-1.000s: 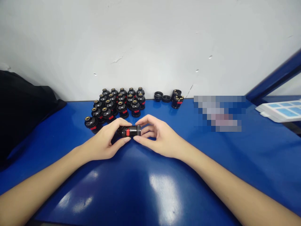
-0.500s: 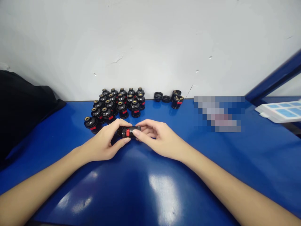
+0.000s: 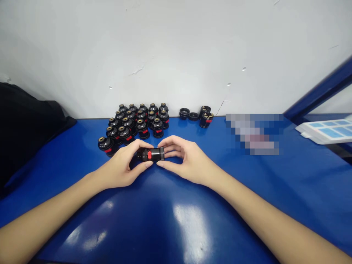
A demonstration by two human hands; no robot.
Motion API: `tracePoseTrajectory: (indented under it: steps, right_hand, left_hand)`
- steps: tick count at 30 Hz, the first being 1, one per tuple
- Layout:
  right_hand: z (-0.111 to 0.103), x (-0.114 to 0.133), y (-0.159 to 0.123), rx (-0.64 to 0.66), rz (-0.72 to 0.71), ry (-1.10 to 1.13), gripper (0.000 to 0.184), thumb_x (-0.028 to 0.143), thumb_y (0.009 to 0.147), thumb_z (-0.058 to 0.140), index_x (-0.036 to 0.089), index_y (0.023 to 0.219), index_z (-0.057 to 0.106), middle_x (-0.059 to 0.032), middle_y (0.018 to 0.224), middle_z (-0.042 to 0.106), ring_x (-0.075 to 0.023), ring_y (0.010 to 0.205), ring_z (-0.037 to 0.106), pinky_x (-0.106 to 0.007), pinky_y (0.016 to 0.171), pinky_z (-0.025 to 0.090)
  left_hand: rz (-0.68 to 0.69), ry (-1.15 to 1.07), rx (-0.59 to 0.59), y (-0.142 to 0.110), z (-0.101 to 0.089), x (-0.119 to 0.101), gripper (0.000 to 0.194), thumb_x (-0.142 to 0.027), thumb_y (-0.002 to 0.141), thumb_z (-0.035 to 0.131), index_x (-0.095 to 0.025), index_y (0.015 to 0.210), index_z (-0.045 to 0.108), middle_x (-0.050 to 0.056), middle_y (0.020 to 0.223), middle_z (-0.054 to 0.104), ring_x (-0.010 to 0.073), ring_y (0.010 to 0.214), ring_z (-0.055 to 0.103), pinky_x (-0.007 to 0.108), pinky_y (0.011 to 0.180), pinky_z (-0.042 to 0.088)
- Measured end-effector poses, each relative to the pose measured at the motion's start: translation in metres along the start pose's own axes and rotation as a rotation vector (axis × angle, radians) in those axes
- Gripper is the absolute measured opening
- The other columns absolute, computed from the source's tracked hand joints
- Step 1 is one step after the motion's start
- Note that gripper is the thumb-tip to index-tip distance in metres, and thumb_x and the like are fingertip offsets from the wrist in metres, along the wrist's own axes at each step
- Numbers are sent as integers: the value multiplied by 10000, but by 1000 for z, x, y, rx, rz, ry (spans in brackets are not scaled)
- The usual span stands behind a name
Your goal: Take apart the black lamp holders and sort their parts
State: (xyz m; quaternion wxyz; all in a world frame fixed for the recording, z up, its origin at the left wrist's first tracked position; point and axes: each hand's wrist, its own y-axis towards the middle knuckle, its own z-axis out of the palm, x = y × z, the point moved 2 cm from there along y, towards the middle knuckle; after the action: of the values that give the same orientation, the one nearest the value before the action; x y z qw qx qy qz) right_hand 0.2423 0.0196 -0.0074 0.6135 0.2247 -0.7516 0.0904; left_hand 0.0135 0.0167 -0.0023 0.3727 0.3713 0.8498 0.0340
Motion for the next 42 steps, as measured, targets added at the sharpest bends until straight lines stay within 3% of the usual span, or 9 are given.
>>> tracePoseTrajectory:
  steps: [6,12,17,19,23,26,31,36,42]
  right_hand:
    - [0,-1,0,35,99,-5,358,509,974,704,185,1123,734,-76,933,805,-236,870,803,-409,867,677]
    - [0,1,-3,16,15,60,463,396,859,864,202,1243,695,-97,1206,793,-255,1095,785,-422,1035,627]
    - [1,3,-4,44,116,11,401,551,981,691,178,1123,724,-67,867,806,-225,805,800,-406,843,670]
    - [0,7,-5,6,71,20,391,522,931,768,192,1135,718,-67,929,810,-227,828,797,-409,856,670]
    - [0,14,-6,-85,-104,20,417,400,862,858,234,1207,694,-79,1230,766,-244,1085,771,-434,1040,627]
    - [2,16,-7,-91,-82,-27,460,424,893,827,233,1276,657,-94,1260,754,-243,1074,769,-426,998,642]
    - [2,12,-5,-28,81,-109,380,545,999,665,184,1119,688,-57,865,767,-192,725,748,-369,764,657]
    - [5,6,-5,-16,-52,-62,493,434,877,839,230,1286,656,-84,1200,757,-218,969,769,-393,931,649]
    - [2,2,-3,-29,68,-50,393,539,962,717,196,1152,705,-64,919,774,-210,777,761,-384,777,664]
  left_hand:
    - [1,-9,-1,1,1,-2,275,-283,1007,648,-217,1258,556,83,1190,708,238,1074,718,380,928,575]
    - [-22,-9,4,0,-3,-3,288,-307,1008,655,-217,1263,556,88,1205,715,241,1075,716,387,937,566]
    - [-34,-18,44,3,-9,-18,262,-267,991,657,-216,1233,570,70,1130,717,227,991,713,374,871,573]
    - [-46,-7,48,7,-14,-25,265,-243,978,662,-217,1226,573,70,1134,715,230,992,710,381,871,576]
    - [-70,37,58,18,-24,-33,240,-249,970,661,-219,1194,580,69,1112,727,242,978,716,397,854,582]
    - [-63,17,60,24,-25,-30,233,-273,978,654,-210,1190,578,75,1122,727,240,995,721,399,884,586]
    - [10,-2,57,18,-17,-16,289,-276,972,663,-200,1231,559,81,1157,702,235,1025,707,385,909,573]
    - [69,-22,7,7,-13,-8,277,-236,960,674,-197,1208,558,65,1131,692,206,991,697,336,889,555]
    - [76,-15,-16,8,-5,-4,279,-257,953,692,-201,1192,558,70,1114,687,205,959,692,331,854,553]
